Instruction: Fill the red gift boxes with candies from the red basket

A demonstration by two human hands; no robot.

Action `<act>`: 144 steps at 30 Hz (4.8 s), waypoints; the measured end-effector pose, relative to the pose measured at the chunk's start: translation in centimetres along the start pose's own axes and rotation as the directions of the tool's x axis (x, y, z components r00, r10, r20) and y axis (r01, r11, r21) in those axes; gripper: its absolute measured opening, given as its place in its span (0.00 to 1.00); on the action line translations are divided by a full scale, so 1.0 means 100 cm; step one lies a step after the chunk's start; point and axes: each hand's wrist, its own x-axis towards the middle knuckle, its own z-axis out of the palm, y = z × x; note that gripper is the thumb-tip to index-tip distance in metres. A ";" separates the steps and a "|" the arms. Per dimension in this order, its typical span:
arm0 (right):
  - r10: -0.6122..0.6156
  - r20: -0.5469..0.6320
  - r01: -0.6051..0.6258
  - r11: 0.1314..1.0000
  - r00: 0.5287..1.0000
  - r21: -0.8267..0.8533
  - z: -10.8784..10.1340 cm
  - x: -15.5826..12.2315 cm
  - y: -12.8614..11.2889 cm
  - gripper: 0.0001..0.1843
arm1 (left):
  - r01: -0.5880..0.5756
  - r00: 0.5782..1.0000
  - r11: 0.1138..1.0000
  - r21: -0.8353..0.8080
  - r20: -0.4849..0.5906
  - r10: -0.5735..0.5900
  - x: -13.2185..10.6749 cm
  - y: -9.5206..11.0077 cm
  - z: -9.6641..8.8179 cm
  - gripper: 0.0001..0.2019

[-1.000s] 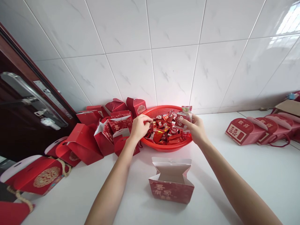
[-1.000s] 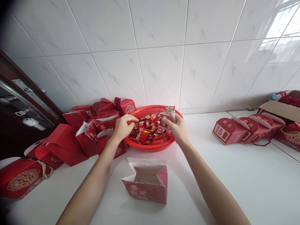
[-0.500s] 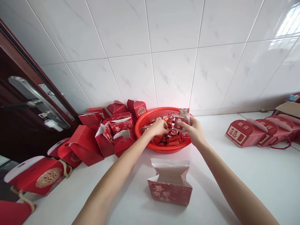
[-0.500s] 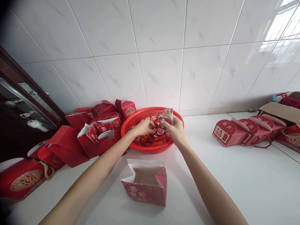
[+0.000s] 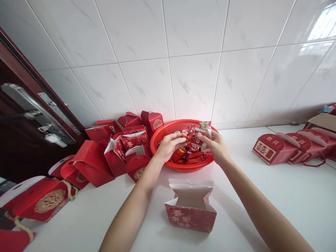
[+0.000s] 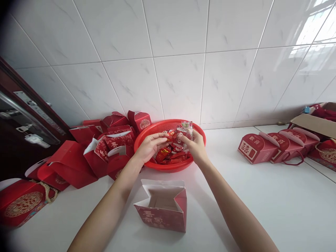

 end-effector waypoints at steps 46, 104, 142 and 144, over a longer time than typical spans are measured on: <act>0.047 0.211 -0.083 0.982 0.976 0.168 -0.001 0.001 0.009 0.26 | -0.182 0.978 0.930 0.319 0.161 0.136 -0.006 -0.005 0.002 0.22; 0.022 0.277 -0.040 0.997 0.961 0.062 0.007 -0.006 0.001 0.26 | -0.304 0.952 0.860 0.410 0.112 0.284 -0.003 -0.006 0.004 0.15; -0.013 0.114 -0.016 0.968 0.993 0.250 0.000 0.005 0.012 0.21 | -0.252 0.939 0.034 0.967 0.253 -0.232 0.032 0.008 0.010 0.08; -0.018 0.120 -0.014 0.966 0.993 0.257 0.000 0.005 0.012 0.21 | -0.309 0.900 0.051 0.950 0.309 -0.308 0.032 0.004 0.018 0.12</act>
